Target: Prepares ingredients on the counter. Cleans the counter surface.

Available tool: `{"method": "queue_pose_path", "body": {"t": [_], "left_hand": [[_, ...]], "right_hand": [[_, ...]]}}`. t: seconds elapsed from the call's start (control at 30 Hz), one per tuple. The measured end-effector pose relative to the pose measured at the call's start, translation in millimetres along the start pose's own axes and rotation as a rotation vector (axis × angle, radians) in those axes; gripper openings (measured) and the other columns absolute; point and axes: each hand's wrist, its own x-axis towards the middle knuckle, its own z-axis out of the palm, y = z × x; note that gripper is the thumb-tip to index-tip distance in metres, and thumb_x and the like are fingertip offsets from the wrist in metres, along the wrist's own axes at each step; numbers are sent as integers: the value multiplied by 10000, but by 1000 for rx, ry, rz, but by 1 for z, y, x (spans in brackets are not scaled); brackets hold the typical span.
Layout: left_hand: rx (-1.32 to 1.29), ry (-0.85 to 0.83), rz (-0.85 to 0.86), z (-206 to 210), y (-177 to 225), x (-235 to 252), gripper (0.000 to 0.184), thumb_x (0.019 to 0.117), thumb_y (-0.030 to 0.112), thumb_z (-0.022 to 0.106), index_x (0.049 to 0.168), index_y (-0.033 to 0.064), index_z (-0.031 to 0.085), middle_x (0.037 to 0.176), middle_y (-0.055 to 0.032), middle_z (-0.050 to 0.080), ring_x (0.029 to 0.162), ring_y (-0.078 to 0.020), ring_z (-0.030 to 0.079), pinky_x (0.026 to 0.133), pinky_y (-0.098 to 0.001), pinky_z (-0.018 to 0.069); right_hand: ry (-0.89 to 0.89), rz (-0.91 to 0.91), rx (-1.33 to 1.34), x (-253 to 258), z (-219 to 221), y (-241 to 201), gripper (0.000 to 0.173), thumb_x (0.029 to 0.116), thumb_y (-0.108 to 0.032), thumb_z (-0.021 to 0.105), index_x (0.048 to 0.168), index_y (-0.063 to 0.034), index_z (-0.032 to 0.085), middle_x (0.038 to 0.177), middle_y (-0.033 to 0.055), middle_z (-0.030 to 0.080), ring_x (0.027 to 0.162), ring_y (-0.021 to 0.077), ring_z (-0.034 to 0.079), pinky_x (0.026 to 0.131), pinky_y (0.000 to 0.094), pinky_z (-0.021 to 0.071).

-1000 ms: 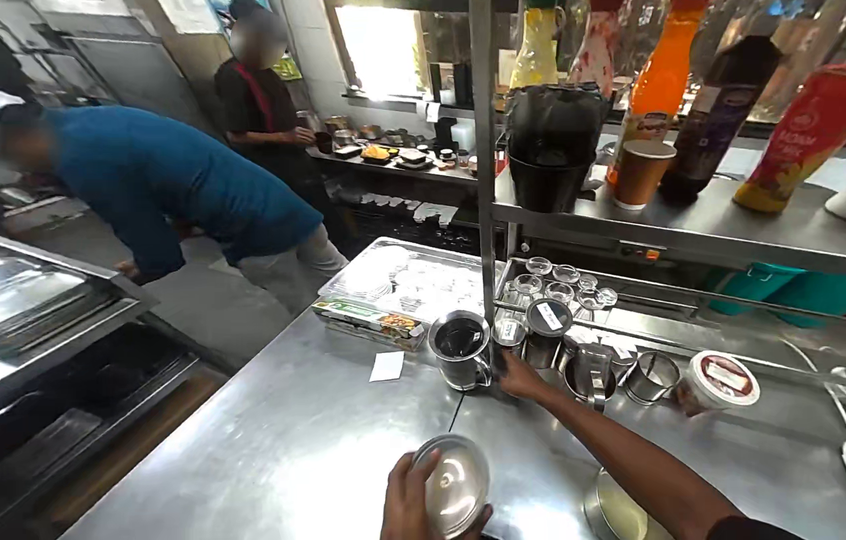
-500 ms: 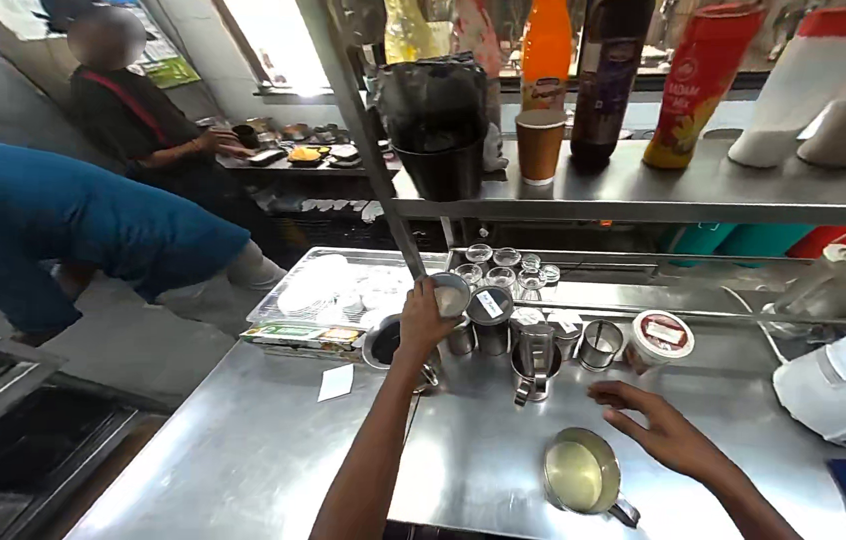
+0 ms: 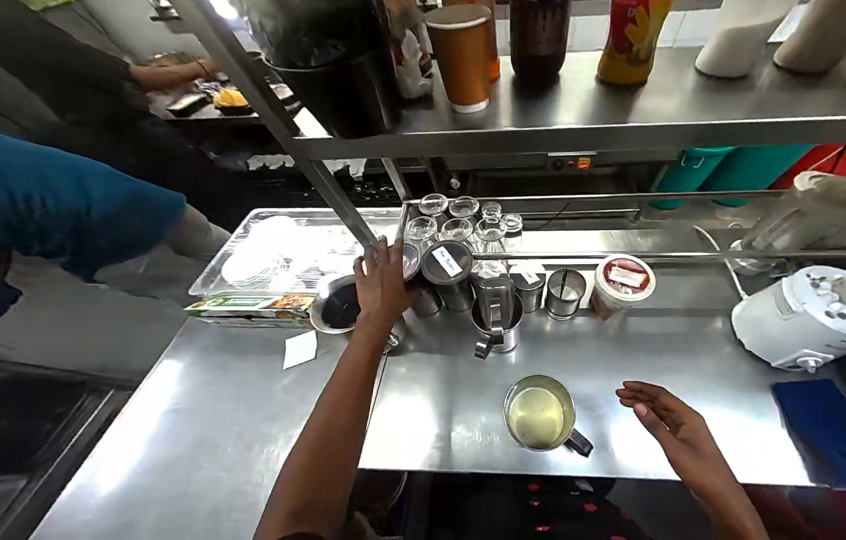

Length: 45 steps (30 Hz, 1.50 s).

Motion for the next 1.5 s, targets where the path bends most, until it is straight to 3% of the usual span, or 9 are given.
{"method": "queue_pose_path", "body": {"t": [0.17, 0.43, 0.6, 0.7, 0.87, 1.07, 1.23, 1.37, 1.5], "left_hand": [[69, -50, 285, 15, 29, 4, 1130, 704, 510, 907, 1623, 292, 285, 1624, -244, 315, 1489, -481, 292, 1209, -662, 197], [31, -10, 350, 30, 24, 31, 989, 715, 661, 827, 1561, 414, 379, 1465, -265, 473, 1348, -474, 456, 1126, -724, 260], [-229, 270, 328, 13, 31, 31, 951, 768, 729, 723, 1578, 367, 380, 1504, -267, 450, 1386, -484, 429, 1160, -734, 220], [-386, 389, 207, -22, 32, 27, 996, 756, 686, 783, 1582, 289, 391, 1454, -280, 491, 1304, -493, 493, 1047, -691, 417], [-117, 242, -25, -34, 2, 13, 953, 763, 721, 716, 1549, 264, 430, 1437, -374, 443, 1288, -590, 449, 1003, -753, 358], [34, 128, -207, -40, 5, 18, 943, 761, 595, 809, 1547, 234, 433, 1457, -378, 425, 1334, -595, 399, 1006, -768, 332], [25, 111, -282, -43, 25, 19, 966, 764, 493, 824, 1564, 160, 395, 1551, -395, 293, 1418, -598, 299, 1075, -771, 261], [-74, 308, -102, -36, 28, -7, 992, 819, 496, 778, 1606, 121, 303, 1649, -331, 152, 1524, -536, 125, 1218, -678, 105], [-297, 391, 130, -4, 37, -79, 465, 1030, 373, 584, 1359, 44, 604, 1472, -241, 499, 1389, -436, 444, 1158, -601, 354]], "right_hand": [[-75, -29, -109, 4, 4, -9, 396, 1023, -412, 578, 1347, -196, 652, 1228, -17, 726, 1122, 172, 696, 986, 387, 586], [-75, -25, -101, 3, 4, -11, 386, 1026, -408, 575, 1348, -210, 652, 1237, -20, 724, 1133, 178, 693, 996, 387, 584], [-86, 0, -55, 1, 13, 1, 369, 1028, -369, 579, 1337, -184, 659, 1216, 4, 732, 1114, 194, 699, 982, 382, 586], [-87, 14, -57, -2, 14, 3, 363, 1029, -371, 577, 1335, -195, 660, 1217, -8, 729, 1112, 178, 698, 984, 382, 586], [-50, 128, -150, -15, 5, 18, 382, 1017, -406, 594, 1357, -239, 641, 1216, -50, 723, 1079, 128, 700, 945, 359, 595], [-416, 372, -228, -32, 26, 49, 568, 970, -588, 587, 1454, -292, 547, 1362, -26, 644, 1148, 145, 673, 930, 419, 591], [-352, 406, -123, -30, 69, 75, 506, 975, -604, 569, 1135, -137, 680, 1012, 19, 707, 929, 137, 694, 833, 370, 590], [-248, 367, -48, -28, 83, 95, 486, 992, -591, 552, 1051, -137, 714, 878, 13, 699, 801, 136, 666, 755, 357, 562], [-271, 295, 21, -30, 87, 94, 400, 1018, -496, 574, 1089, -142, 747, 917, 0, 722, 811, 116, 669, 774, 328, 570]]}}
